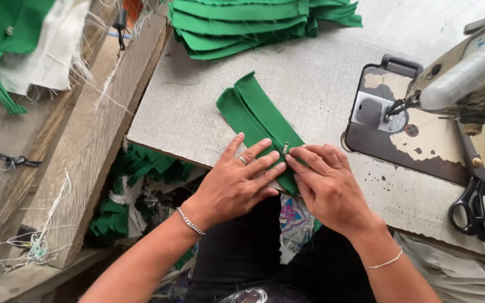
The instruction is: Sewing zippers onto green fabric strips using an industrial sewing machine and trimming with scissors
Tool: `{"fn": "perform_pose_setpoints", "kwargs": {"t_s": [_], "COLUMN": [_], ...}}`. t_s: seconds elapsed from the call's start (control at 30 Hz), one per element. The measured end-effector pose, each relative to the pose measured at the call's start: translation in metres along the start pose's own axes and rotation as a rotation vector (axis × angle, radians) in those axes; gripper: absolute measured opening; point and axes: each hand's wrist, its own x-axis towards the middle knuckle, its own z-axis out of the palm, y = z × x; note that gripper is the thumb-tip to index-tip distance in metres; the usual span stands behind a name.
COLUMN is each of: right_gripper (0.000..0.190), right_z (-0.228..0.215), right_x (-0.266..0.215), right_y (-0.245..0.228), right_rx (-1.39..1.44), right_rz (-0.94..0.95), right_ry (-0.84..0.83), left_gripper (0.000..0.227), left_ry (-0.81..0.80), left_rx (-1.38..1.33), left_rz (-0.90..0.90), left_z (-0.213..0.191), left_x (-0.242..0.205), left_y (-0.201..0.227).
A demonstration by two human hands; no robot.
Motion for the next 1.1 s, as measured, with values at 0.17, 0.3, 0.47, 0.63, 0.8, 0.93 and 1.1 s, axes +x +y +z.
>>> {"fn": "perform_pose_setpoints", "kwargs": {"t_s": [0.17, 0.3, 0.47, 0.63, 0.8, 0.93, 1.1], "right_gripper": [0.034, 0.033, 0.032, 0.027, 0.026, 0.025, 0.025], "right_z": [0.001, 0.003, 0.0, 0.001, 0.0, 0.0, -0.001], "right_x": [0.002, 0.003, 0.004, 0.001, 0.0, -0.002, -0.002], "right_y": [0.0, -0.002, -0.001, 0.001, 0.002, 0.001, 0.0], "right_rx": [0.01, 0.022, 0.041, 0.073, 0.131, 0.127, 0.111], "right_rz": [0.054, 0.058, 0.042, 0.041, 0.036, 0.037, 0.028], "right_ry": [0.016, 0.03, 0.04, 0.049, 0.068, 0.075, 0.084], "left_gripper": [0.044, 0.051, 0.064, 0.067, 0.069, 0.069, 0.073], "left_ry": [0.032, 0.054, 0.023, -0.009, -0.07, -0.084, -0.093], "left_rx": [-0.013, 0.035, 0.054, 0.028, 0.024, 0.025, 0.045], "left_rz": [0.009, -0.025, -0.072, -0.107, -0.137, -0.155, -0.168], "left_z": [0.001, 0.005, 0.004, 0.005, -0.002, -0.003, -0.002], "left_x": [0.003, -0.002, -0.003, -0.004, 0.0, 0.002, -0.001], "left_y": [-0.002, 0.003, 0.007, 0.006, 0.006, 0.01, 0.013]}}
